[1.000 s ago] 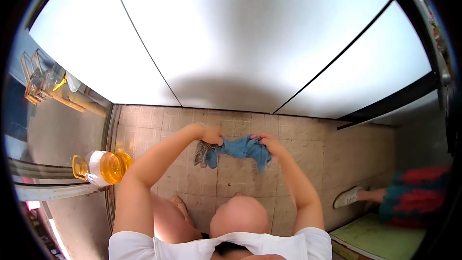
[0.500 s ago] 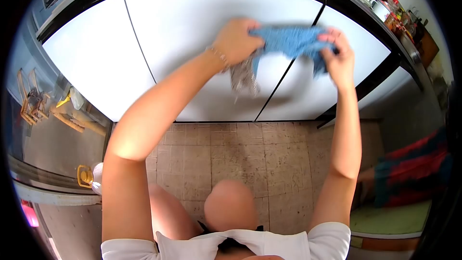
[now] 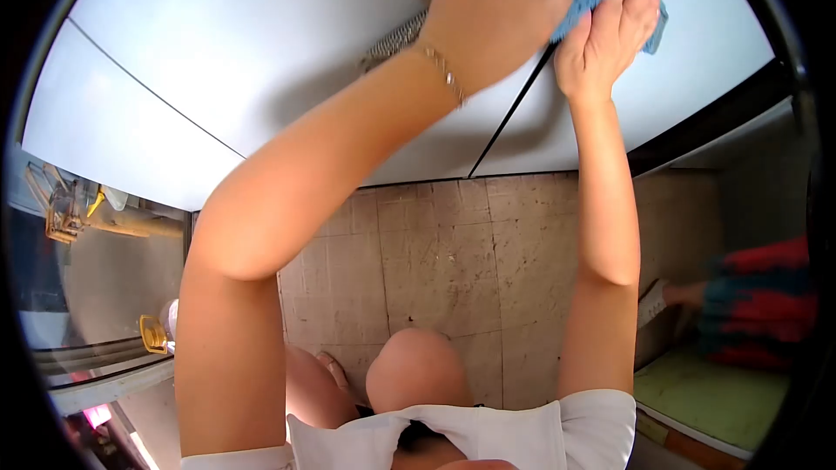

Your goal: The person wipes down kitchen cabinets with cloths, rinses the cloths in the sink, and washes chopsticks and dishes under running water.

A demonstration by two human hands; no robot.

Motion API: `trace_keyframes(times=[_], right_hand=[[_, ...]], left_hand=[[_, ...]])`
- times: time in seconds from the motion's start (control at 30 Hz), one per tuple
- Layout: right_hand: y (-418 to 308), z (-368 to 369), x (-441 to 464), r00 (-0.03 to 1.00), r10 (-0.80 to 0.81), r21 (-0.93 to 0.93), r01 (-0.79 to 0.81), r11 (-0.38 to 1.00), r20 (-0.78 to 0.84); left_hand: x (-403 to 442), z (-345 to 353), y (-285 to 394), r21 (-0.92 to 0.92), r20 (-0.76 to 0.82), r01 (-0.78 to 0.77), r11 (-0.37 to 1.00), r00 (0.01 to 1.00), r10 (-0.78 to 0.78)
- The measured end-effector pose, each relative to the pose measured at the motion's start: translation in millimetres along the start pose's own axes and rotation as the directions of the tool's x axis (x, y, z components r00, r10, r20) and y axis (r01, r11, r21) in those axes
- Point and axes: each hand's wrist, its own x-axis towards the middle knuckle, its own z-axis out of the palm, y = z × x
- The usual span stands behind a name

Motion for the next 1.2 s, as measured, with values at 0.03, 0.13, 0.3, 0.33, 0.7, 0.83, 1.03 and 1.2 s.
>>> trace_keyframes(times=[0.03,0.13,0.3,0.33,0.7,0.83,1.03,1.2], right_hand=[[-1,4,-19,1.000,0.018,0.019,-0.018,1.000,-0.023],[-7,4,-92,0.992,0.068,0.004,-0.069,0.998,0.110],[-40,4,-247,0.875,0.255,-0.048,-0.258,0.965,0.411],[-47,4,-276,0.846,0.279,-0.062,-0.283,0.957,0.455],[-150,33,-403,0.155,0.869,0.005,-0.985,0.173,0.469],[-167,32,-410,0.080,0.902,0.040,-0.997,0.069,0.424],[-214,36,-381,0.077,0.878,0.032,-0.997,0.070,0.472],[-293,61,-373,-0.273,0.778,0.416,-0.720,-0.555,0.566]], left_hand=[[-18,11,7,0.021,-0.014,-0.029,0.999,0.999,0.030],[-72,33,25,0.011,0.064,-0.130,0.991,0.990,0.129],[-187,72,58,-0.111,0.283,-0.346,0.932,0.887,0.364],[-209,79,66,-0.118,0.338,-0.371,0.921,0.857,0.389],[-327,120,127,-0.273,0.661,-0.496,0.824,0.526,0.535],[-327,117,131,-0.368,0.685,-0.363,0.856,0.517,0.513],[-352,95,104,-0.357,0.707,-0.218,0.908,0.572,0.415],[-386,51,38,-0.252,0.836,-0.319,0.914,0.403,0.372]])
